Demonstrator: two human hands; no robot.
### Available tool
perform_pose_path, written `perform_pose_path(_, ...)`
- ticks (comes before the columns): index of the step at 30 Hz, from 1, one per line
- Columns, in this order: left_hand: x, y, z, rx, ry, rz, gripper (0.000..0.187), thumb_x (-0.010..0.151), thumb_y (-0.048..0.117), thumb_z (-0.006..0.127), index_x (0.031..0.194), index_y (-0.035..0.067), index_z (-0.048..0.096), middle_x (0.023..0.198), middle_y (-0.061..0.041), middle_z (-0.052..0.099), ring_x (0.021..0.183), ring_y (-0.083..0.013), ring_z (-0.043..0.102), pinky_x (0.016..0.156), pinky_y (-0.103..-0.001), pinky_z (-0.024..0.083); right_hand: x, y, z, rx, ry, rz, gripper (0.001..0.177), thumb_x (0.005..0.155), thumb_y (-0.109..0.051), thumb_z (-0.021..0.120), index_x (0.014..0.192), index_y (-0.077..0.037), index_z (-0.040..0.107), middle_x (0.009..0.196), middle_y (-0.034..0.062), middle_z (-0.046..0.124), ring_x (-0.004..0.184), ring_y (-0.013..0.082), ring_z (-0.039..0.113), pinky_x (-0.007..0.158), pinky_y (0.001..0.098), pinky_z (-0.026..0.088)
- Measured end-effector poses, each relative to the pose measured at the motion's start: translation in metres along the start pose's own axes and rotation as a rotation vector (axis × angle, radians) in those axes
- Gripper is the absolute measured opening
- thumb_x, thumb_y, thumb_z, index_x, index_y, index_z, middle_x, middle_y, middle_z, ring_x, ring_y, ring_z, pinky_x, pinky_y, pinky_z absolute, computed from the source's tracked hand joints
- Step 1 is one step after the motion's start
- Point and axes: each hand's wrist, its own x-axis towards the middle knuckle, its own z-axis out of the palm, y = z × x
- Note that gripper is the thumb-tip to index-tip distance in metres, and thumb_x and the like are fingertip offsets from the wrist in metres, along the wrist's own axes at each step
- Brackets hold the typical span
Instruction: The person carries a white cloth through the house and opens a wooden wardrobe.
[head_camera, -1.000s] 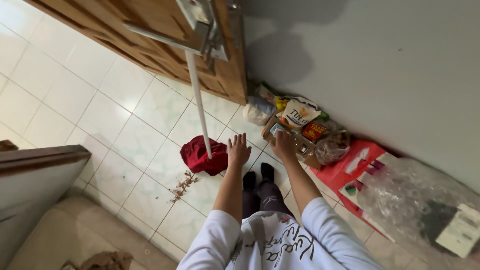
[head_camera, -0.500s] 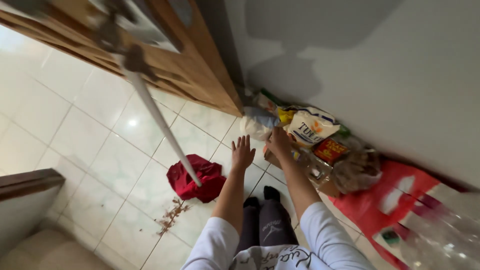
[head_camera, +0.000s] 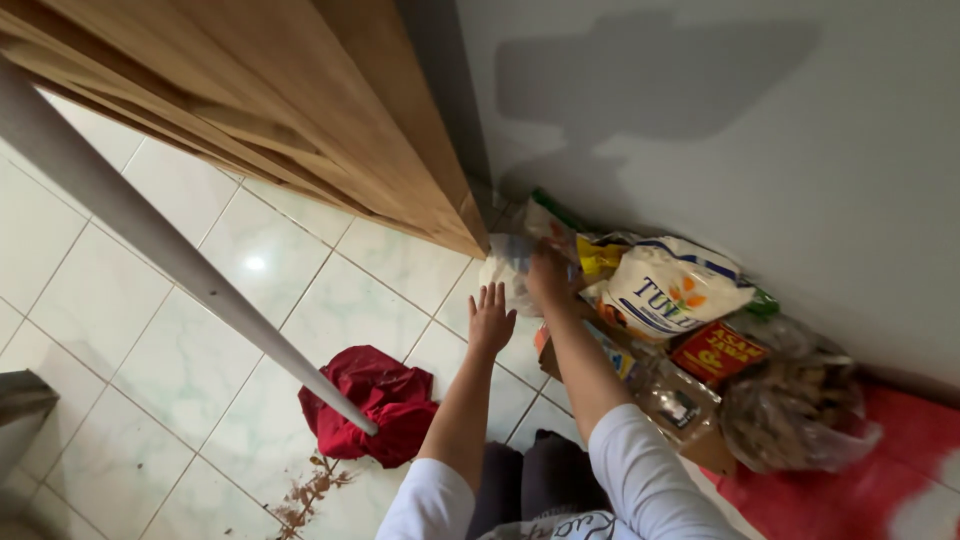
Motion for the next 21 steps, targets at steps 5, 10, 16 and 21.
perform_pose_path(5, 0.007, -0.010, 0.012, -0.011, -0.038, -0.036, 0.076, 0.096, 0.037, 0.062, 0.158, 0.005, 0.030, 0.163, -0.017, 0.033, 0.153, -0.0348, 0.027, 0.123, -0.058, 0.018, 0.013, -0.018, -0.032, 0.001, 0.031, -0.005, 0.053, 0.087, -0.025, 0.067, 0.136, -0.006, 0.059, 0.136, 0.0190, 0.063, 0.127, 0.0358, 0.060, 0.107, 0.0520, 0.047)
perform_pose_path(10, 0.013, -0.010, 0.011, -0.031, -0.038, -0.072, 0.076, 0.096, 0.037, 0.062, 0.158, 0.006, 0.031, 0.164, -0.016, 0.034, 0.153, -0.0342, 0.027, 0.124, -0.057, 0.018, 0.017, -0.025, -0.053, -0.036, -0.040, 0.010, 0.061, 0.083, -0.035, 0.070, 0.135, -0.006, 0.056, 0.136, 0.0209, 0.061, 0.125, 0.0380, 0.059, 0.103, 0.0556, 0.046)
perform_pose_path(16, 0.017, -0.007, 0.010, -0.021, -0.072, -0.091, 0.075, 0.098, 0.038, 0.060, 0.158, 0.006, 0.030, 0.165, -0.014, 0.032, 0.154, -0.0325, 0.025, 0.124, -0.056, 0.017, 0.025, -0.037, -0.075, -0.050, -0.135, 0.065, 0.065, 0.082, -0.041, 0.070, 0.137, -0.008, 0.053, 0.138, 0.0207, 0.058, 0.126, 0.0379, 0.057, 0.103, 0.0568, 0.045)
perform_pose_path(21, 0.019, -0.010, 0.021, -0.021, -0.059, -0.099, 0.075, 0.099, 0.038, 0.059, 0.159, 0.006, 0.028, 0.166, -0.016, 0.029, 0.154, -0.0334, 0.024, 0.124, -0.056, 0.017, 0.030, -0.055, -0.124, -0.077, -0.301, 0.099, 0.052, 0.083, -0.035, 0.071, 0.126, -0.009, 0.062, 0.132, 0.0182, 0.062, 0.123, 0.0347, 0.060, 0.098, 0.0517, 0.049)
